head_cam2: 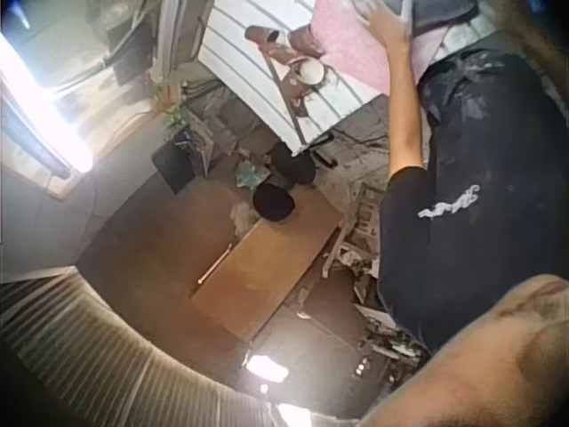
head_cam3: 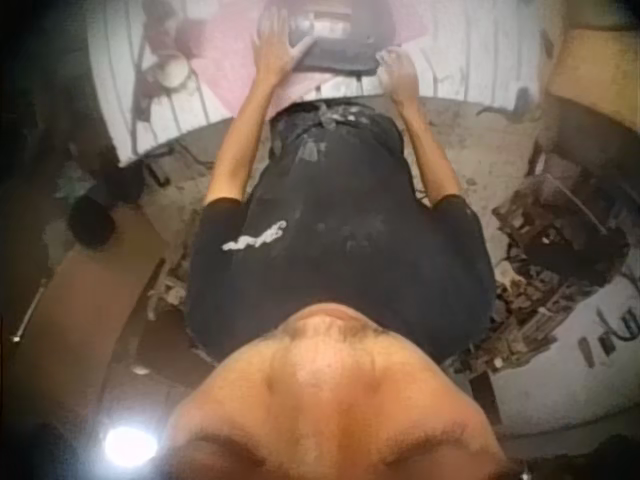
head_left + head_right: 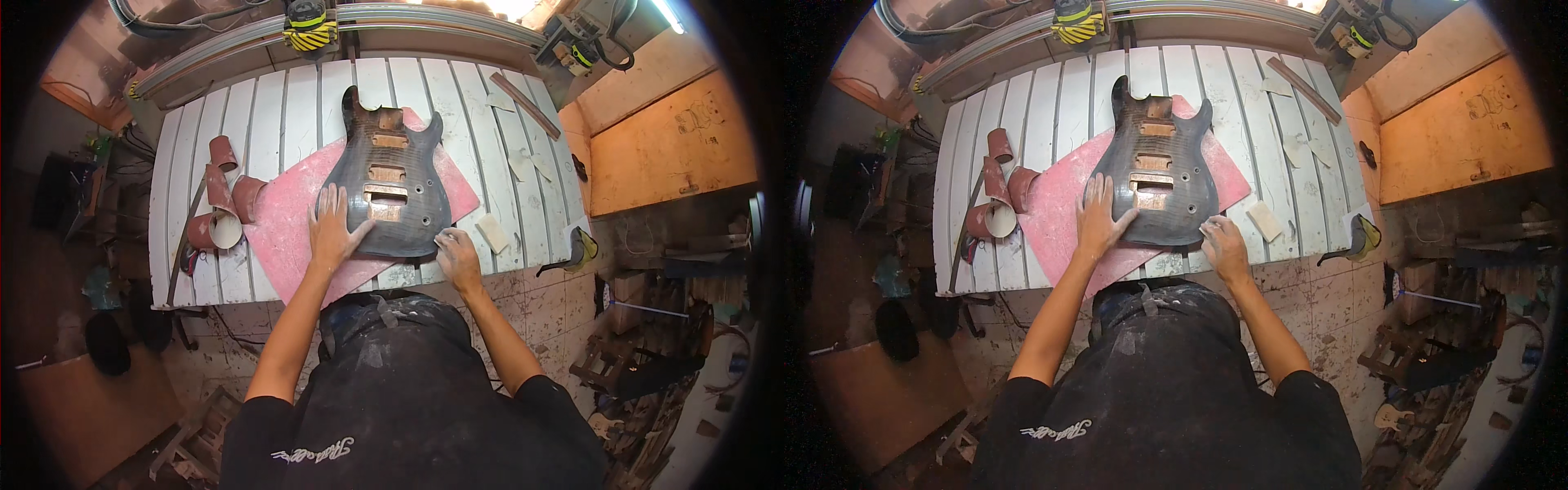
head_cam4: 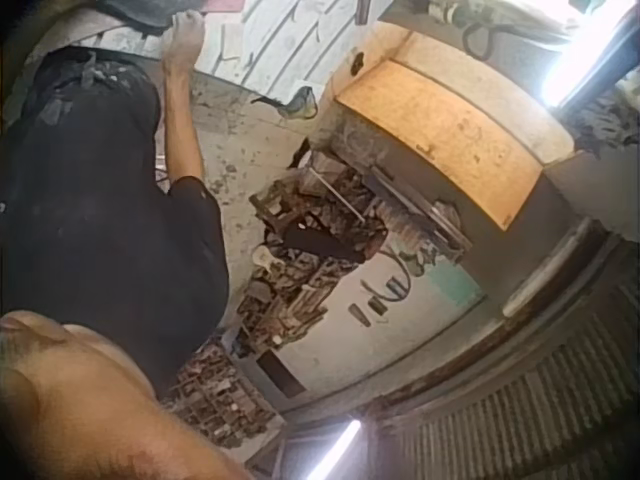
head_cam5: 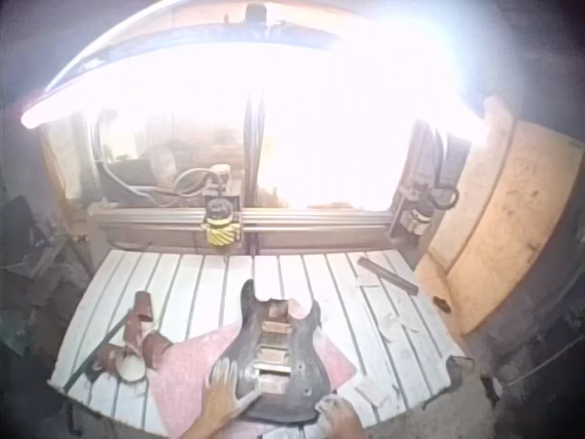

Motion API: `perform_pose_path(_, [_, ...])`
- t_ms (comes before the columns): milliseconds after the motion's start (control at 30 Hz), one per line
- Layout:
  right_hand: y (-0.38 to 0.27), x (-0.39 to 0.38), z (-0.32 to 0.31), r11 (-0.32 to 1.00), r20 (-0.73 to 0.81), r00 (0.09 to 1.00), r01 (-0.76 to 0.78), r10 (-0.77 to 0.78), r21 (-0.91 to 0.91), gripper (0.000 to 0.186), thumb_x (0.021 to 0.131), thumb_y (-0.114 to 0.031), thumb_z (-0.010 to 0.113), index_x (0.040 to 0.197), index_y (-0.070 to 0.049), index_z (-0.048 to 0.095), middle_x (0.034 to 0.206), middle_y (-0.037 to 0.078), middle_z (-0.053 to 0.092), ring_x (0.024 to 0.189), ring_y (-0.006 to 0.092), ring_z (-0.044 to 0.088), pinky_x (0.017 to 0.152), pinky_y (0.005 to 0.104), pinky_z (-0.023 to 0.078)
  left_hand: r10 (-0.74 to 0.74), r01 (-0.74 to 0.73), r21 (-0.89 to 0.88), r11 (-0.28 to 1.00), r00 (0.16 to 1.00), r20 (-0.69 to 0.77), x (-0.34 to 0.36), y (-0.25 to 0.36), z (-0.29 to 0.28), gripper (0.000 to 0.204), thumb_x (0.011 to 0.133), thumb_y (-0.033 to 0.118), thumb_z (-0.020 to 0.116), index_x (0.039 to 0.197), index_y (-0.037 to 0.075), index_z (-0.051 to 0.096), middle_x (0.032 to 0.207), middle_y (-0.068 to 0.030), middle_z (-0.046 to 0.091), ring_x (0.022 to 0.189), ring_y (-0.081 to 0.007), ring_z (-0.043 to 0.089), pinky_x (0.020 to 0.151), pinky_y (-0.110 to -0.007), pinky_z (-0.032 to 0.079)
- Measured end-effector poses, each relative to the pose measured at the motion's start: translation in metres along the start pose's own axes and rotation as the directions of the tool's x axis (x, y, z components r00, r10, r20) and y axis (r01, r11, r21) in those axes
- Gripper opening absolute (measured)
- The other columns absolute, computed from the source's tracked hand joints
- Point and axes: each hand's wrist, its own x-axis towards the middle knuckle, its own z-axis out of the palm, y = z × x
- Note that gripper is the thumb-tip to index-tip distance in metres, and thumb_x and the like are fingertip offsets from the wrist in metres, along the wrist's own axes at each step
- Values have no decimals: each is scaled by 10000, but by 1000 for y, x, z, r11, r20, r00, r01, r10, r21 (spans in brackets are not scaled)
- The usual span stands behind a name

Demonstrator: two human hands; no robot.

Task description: The person sands the body of an electric guitar using a small sanding block, rubbing it over the front surface and into the pickup cavities.

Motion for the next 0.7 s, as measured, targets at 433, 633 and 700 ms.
perform_pose_path(433, [-9, -20, 14, 966, 43, 985, 174, -168, -191, 336, 824, 13, 698, 1124, -105, 792, 1226, 83, 774, 1005, 297, 702, 893, 430, 551, -33, 34, 28, 999, 999, -43, 5, -3, 5, 1009, 914, 710, 652, 1656, 74, 399, 1741, -191, 325, 1624, -354, 270, 1254, -670, 220])
perform_pose_path(633, [10, 1, 9, 960, -102, 995, -6, -23, -281, 310, 820, -9, 721, 1100, -115, 799, 1214, 84, 777, 995, 298, 713, 900, 435, 545, -19, 22, 40, 999, 996, -82, 4, -3, 10, 991, 909, 709, 652, 1644, 84, 425, 1736, -176, 342, 1616, -350, 286, 1245, -677, 237])
perform_pose_path(700, [3, -17, 18, 960, -7, 987, 153, -159, -236, 329, 827, 4, 703, 1114, -124, 801, 1208, 79, 781, 987, 295, 707, 882, 420, 543, -12, 16, 42, 999, 996, -91, 6, -4, 9, 984, 912, 704, 651, 1644, 85, 426, 1736, -175, 342, 1617, -349, 284, 1244, -679, 237])
